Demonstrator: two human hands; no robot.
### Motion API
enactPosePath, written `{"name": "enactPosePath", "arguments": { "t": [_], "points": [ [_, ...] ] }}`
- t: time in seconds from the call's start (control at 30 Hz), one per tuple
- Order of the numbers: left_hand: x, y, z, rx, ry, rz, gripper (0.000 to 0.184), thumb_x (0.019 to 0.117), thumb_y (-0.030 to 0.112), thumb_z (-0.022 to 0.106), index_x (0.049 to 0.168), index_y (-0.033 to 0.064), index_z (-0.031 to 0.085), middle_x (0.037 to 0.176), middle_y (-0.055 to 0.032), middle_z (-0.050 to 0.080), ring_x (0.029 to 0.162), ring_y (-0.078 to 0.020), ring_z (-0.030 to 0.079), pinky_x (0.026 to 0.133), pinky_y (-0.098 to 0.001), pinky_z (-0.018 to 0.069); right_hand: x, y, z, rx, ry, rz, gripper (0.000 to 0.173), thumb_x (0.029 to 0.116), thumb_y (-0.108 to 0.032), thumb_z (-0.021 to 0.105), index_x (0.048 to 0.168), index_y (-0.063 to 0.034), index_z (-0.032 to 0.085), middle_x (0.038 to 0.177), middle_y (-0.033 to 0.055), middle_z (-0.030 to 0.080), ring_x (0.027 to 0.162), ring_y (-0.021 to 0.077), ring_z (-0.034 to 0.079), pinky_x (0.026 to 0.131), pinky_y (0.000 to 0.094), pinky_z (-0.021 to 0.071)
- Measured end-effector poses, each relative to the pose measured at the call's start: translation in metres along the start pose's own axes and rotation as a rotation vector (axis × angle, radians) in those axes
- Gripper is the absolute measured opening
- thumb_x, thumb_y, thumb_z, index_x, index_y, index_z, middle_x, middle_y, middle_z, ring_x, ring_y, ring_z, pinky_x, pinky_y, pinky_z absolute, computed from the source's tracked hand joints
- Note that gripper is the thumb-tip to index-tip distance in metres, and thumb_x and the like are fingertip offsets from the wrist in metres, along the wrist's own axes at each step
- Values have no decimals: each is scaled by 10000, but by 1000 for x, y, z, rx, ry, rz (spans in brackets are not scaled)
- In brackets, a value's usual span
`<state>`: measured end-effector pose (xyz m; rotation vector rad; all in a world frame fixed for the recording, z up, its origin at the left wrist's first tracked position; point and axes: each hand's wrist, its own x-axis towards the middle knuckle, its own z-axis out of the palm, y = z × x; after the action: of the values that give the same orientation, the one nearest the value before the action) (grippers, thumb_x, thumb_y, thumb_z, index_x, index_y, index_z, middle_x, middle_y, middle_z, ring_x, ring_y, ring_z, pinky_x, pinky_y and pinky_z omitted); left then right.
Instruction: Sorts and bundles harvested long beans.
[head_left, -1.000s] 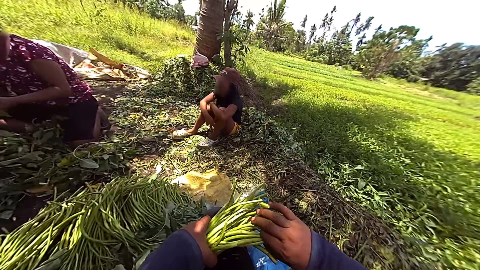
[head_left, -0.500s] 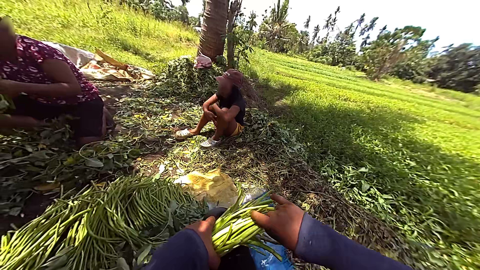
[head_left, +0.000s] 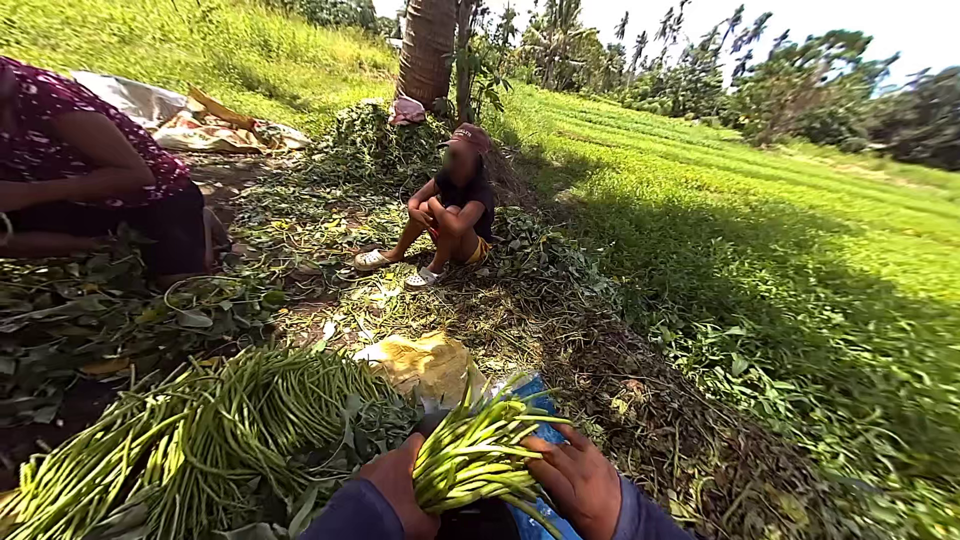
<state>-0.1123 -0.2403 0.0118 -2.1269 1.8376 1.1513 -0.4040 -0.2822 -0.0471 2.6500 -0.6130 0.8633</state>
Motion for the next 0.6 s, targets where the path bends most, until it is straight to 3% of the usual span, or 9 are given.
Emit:
{"name": "enactPosePath", "arguments": {
  "t": [0.03, 0.1, 0.13, 0.2, 0.23, 0.3, 0.43, 0.53, 0.6],
  "points": [
    [2, -3, -3, -8, -18, 8, 969, 655, 363, 922, 1463, 102, 455, 1236, -220, 671, 1185, -403, 642, 989, -608, 508, -2, 1, 0, -1, -11, 11, 167, 1045, -129, 525, 1183, -182, 603, 1100, 28, 736, 882, 176, 733, 977, 401, 566],
    [3, -2, -9, 16, -53, 22, 954, 673, 348, 919, 1466, 105, 449, 1245, -225, 663, 1197, -405, 633, 993, -613, 501, 4, 7, 1, 12, -85, 97, 185, 985, -133, 605, 1120, -186, 719, 864, 32, 743, 741, 198, 733, 814, 399, 613],
    [3, -1, -10, 40, -68, 31, 938, 682, 349, 914, 1465, 119, 451, 1245, -221, 665, 1198, -403, 633, 989, -619, 501, 16, 11, -2, 49, -226, 183, 177, 943, -123, 628, 1072, -150, 746, 775, 84, 731, 690, 268, 737, 710, 460, 621],
    [3, 1, -11, 76, -83, 51, 917, 692, 346, 903, 1469, 149, 459, 1247, -210, 668, 1199, -396, 635, 987, -624, 499, 65, 25, -20, 316, -757, 439, 264, 1025, -130, 545, 1226, -44, 692, 1015, 246, 732, 985, 446, 714, 887, 636, 538],
    [3, 1, -11, 77, -76, 63, 913, 691, 343, 902, 1470, 147, 467, 1243, -208, 672, 1198, -391, 638, 988, -621, 499, 91, 37, -21, 433, -959, 514, 334, 1050, -137, 521, 1347, -38, 636, 1156, 271, 700, 1116, 460, 665, 988, 650, 479],
    [6, -4, -8, 11, -53, 92, 910, 679, 327, 909, 1458, 121, 487, 1250, -204, 672, 1199, -374, 639, 1006, -604, 497, 118, 53, -9, 563, -1074, 573, 353, 1068, -149, 500, 1392, -47, 596, 1160, 253, 690, 1060, 404, 673, 968, 596, 490],
    [11, -22, -4, -285, -53, 181, 862, 662, 237, 936, 1406, 46, 543, 1249, -203, 670, 1195, -331, 640, 1048, -547, 492, 135, 58, -10, 871, -802, 969, 273, 1072, -145, 540, 1259, 46, 592, 1020, 160, 674, 743, 184, 634, 713, 350, 549],
    [11, -33, -3, -406, -58, 195, 821, 658, 171, 931, 1378, 33, 562, 1233, -190, 677, 1172, -303, 651, 1041, -523, 506, 105, 65, -13, 1095, -249, 1182, 315, 1025, -51, 562, 1326, 39, 541, 1154, 158, 699, 879, 211, 726, 807, 380, 613],
    [12, -39, -1, -480, -55, 211, 800, 648, 133, 925, 1360, 32, 576, 1205, -168, 692, 1137, -272, 669, 1025, -493, 527, 65, 56, -10, 1030, 134, 1189, 436, 1001, -195, 552, 1392, -5, 518, 1281, 151, 655, 984, 251, 724, 841, 421, 619]
  ]
}}
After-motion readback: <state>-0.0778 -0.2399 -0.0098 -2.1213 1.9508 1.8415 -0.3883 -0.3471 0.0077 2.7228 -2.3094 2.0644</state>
